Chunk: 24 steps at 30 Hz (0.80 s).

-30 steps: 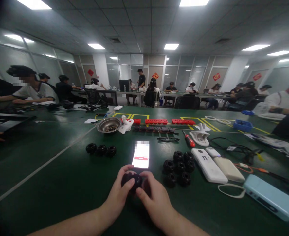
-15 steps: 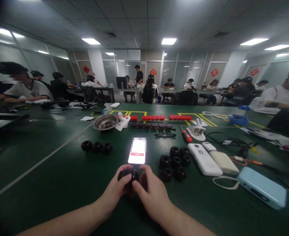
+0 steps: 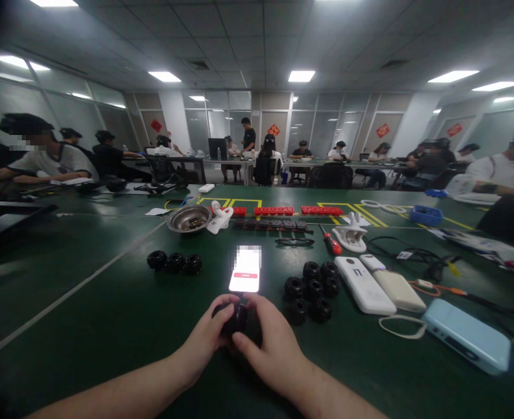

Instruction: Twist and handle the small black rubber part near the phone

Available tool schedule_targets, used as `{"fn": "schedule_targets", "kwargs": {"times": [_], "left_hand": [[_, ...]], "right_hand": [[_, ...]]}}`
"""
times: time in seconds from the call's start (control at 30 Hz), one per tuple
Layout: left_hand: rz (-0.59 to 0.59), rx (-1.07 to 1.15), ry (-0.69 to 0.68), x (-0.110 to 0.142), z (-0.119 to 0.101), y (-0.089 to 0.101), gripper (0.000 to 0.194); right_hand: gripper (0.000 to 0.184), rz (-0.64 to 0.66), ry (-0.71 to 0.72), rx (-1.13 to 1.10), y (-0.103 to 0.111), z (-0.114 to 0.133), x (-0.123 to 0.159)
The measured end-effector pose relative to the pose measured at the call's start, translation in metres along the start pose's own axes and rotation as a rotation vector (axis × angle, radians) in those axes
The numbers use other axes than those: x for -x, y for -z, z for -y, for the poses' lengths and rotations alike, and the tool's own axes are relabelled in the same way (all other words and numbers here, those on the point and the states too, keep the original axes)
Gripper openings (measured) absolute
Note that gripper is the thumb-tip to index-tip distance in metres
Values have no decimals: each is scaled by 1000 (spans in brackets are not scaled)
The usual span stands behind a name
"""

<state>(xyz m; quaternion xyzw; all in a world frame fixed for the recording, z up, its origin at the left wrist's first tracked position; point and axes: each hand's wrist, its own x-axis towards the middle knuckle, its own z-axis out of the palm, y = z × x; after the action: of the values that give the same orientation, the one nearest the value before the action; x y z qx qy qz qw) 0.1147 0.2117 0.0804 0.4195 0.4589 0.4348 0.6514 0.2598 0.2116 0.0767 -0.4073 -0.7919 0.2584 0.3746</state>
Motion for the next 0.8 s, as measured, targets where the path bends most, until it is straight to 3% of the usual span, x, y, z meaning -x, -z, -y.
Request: {"fn": "schedule_targets", "kwargs": {"times": [0.1,0.17,0.27,0.47,0.57,0.7,0.8], "left_hand": [[-4,62,-27,3,0,1,37],[13,93,-35,4,1,3,42],[30,106,-36,2,2,4,44],[18,-20,27,-4,3,2,42],[17,22,-5,-2,2,2,35],[44,68,-31,5,0,4,41],[63,70,-28,4,1,5,45]], "right_hand": [[19,12,-166,-18,-2,-3,-1],[16,51,-208,-4,-3,-5,-2],[12,56,-145,49,-2,-3,-3],[39,17,110,113,2,0,0],[44,-22,43,129,0,0,1],[18,24,-129,132,-2,0,0],[14,34,-112,116,0,1,-2]]}}
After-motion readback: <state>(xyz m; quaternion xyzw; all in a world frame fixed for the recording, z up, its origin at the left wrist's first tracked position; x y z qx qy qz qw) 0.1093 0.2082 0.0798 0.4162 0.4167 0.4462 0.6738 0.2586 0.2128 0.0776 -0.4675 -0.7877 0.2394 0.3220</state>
